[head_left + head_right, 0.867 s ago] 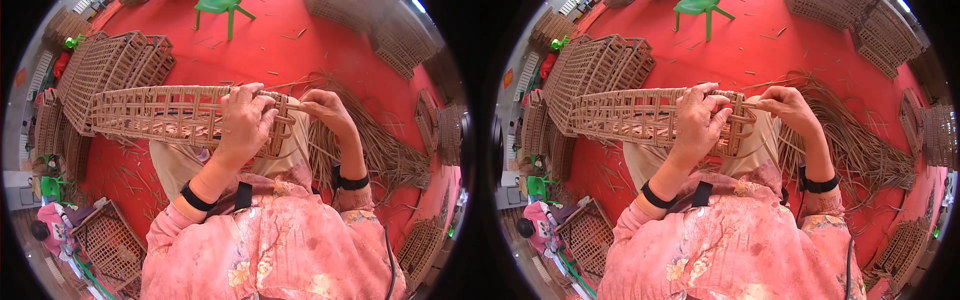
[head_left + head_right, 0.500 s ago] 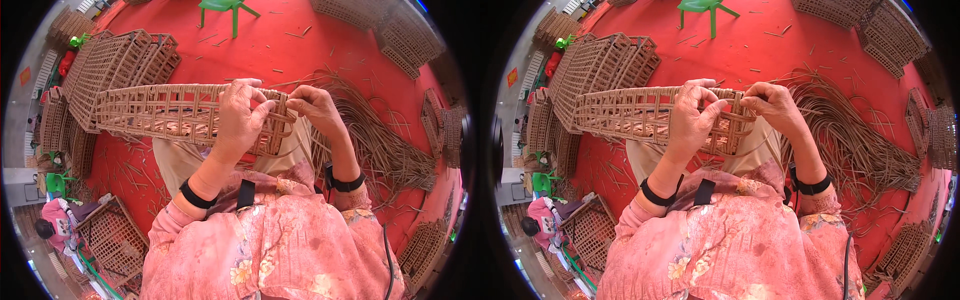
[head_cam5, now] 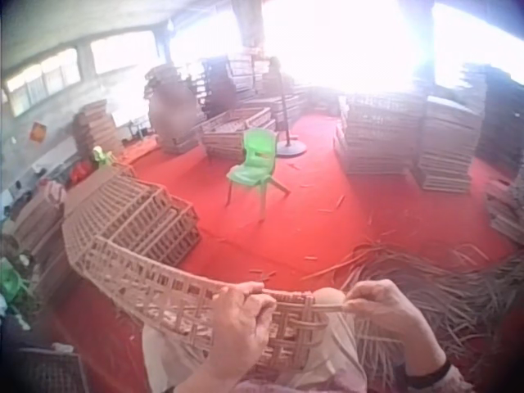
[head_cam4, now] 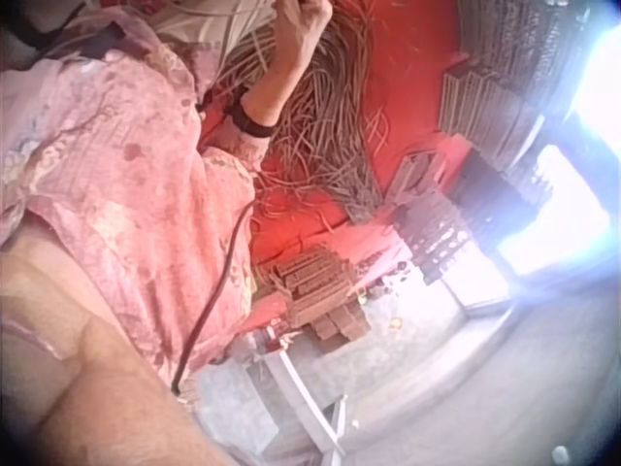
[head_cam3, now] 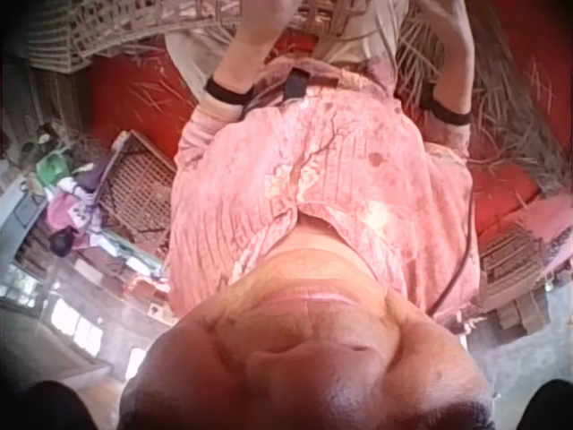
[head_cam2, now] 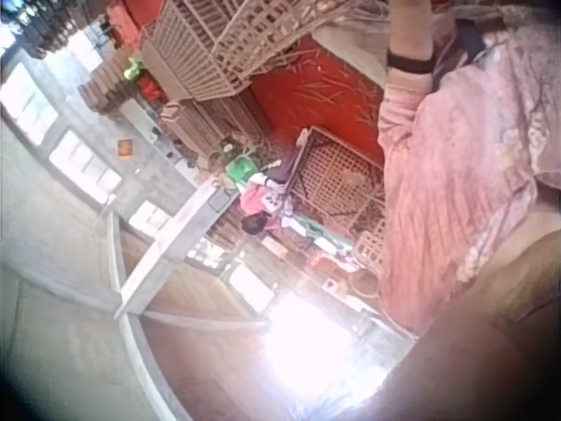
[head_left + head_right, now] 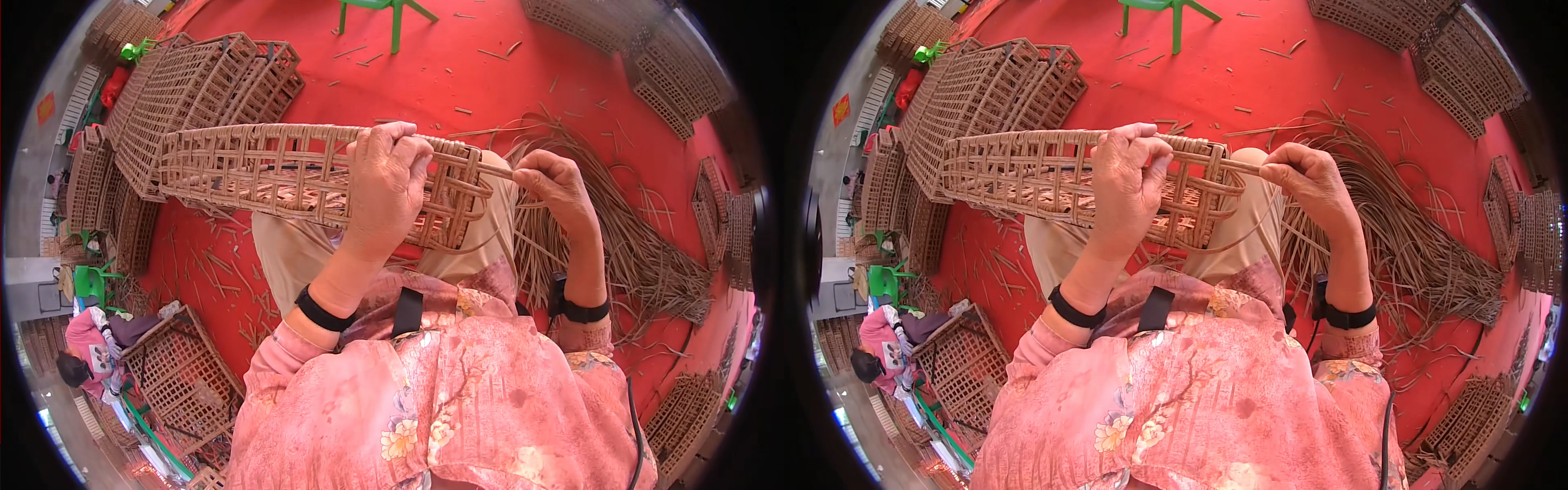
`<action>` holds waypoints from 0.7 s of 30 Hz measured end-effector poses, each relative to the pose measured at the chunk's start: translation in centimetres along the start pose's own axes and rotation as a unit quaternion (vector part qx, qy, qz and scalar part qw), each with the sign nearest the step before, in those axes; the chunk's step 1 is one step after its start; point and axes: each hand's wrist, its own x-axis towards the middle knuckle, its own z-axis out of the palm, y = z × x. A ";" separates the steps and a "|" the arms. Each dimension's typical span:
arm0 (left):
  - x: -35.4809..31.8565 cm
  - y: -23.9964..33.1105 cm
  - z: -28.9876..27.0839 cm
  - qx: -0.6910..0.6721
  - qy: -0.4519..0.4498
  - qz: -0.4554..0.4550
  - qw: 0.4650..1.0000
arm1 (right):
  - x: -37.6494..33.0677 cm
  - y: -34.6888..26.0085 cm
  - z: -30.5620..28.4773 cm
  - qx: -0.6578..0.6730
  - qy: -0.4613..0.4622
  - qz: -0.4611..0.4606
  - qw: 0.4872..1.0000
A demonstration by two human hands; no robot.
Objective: Manually weaving strips of wicker to construct a rectangular basket structure.
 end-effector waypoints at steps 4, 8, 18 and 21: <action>-0.2 0.1 -0.4 0.069 -0.008 0.046 0.997 | 0.3 -1.0 0.8 -0.011 -0.011 -0.014 1.000; -0.2 0.9 -1.6 0.121 -0.031 0.064 0.990 | 0.2 -1.4 0.9 -0.012 -0.002 -0.015 1.000; -2.2 1.2 -1.0 0.101 -0.038 0.063 0.992 | 0.0 -2.0 -0.3 -0.062 -0.011 0.007 0.998; -2.3 1.1 -1.1 0.073 -0.025 0.049 0.996 | 0.1 -2.5 -0.1 -0.068 -0.009 -0.002 0.998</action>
